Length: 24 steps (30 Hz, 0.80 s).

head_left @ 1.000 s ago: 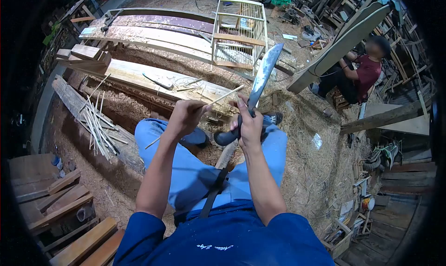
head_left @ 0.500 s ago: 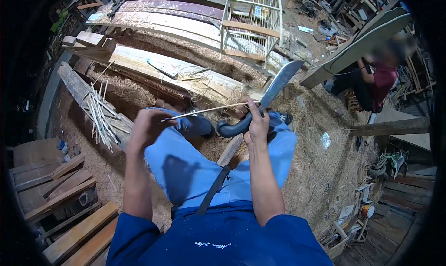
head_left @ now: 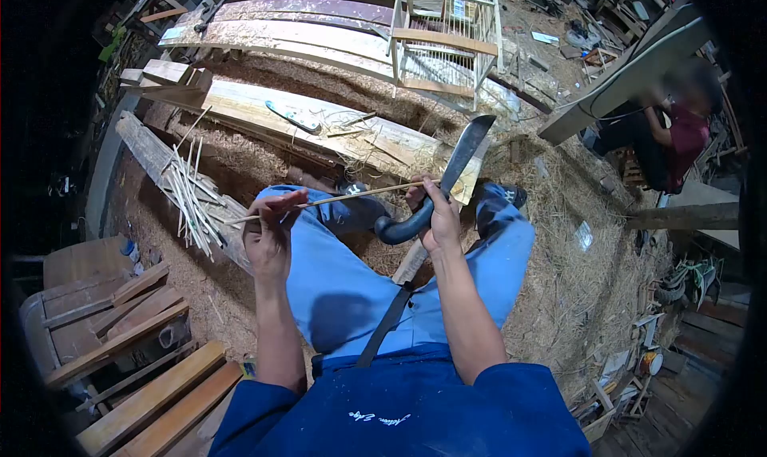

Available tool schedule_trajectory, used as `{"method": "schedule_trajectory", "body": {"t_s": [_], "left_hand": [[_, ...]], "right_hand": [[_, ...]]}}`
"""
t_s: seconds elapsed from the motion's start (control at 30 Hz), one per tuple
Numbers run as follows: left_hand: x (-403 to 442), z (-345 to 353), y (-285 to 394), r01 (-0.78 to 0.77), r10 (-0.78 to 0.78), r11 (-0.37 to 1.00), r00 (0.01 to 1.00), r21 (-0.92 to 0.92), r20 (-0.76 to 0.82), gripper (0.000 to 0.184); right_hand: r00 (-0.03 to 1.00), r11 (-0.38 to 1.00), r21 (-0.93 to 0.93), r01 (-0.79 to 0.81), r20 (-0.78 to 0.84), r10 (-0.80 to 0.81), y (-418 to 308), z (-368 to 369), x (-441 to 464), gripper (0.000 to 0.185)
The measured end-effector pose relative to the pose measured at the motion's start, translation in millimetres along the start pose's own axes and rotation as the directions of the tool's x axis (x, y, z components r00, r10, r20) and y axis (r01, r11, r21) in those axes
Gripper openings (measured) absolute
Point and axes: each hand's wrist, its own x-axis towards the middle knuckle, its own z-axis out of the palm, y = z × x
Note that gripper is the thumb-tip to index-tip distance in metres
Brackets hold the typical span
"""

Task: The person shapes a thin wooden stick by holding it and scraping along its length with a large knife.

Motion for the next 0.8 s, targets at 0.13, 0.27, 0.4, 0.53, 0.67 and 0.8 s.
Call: {"method": "schedule_trajectory", "body": {"t_s": [0.13, 0.27, 0.4, 0.53, 0.67, 0.8], "left_hand": [[20, 28, 0, -0.259, 0.260, 0.960, 0.965, -0.103, 0.000, 0.036], [40, 55, 2, -0.356, 0.358, 0.931, 0.934, -0.086, 0.011, 0.035], [48, 69, -9, -0.413, 0.412, 0.911, 0.909, -0.005, 0.062, 0.035], [51, 80, -25, -0.432, 0.427, 0.900, 0.901, 0.062, 0.077, 0.034], [55, 78, -41, -0.432, 0.425, 0.900, 0.899, 0.054, 0.109, 0.036], [57, 82, -38, -0.370, 0.361, 0.922, 0.928, 0.113, 0.092, 0.046]], "right_hand": [[0.998, 0.982, -0.186, -0.040, -0.051, 0.031, -9, -1, -15, 0.041], [0.994, 0.891, -0.443, -0.097, -0.093, 0.062, -16, -13, -43, 0.058], [0.994, 0.778, -0.619, -0.104, -0.037, 0.103, -24, -22, -61, 0.045], [0.996, 0.746, -0.666, 0.002, 0.067, 0.057, -19, -21, -73, 0.045], [0.975, 0.634, -0.764, 0.125, 0.211, 0.062, -15, -14, -75, 0.051], [0.941, 0.557, -0.784, 0.275, 0.338, 0.011, -9, -7, -70, 0.049]]}}
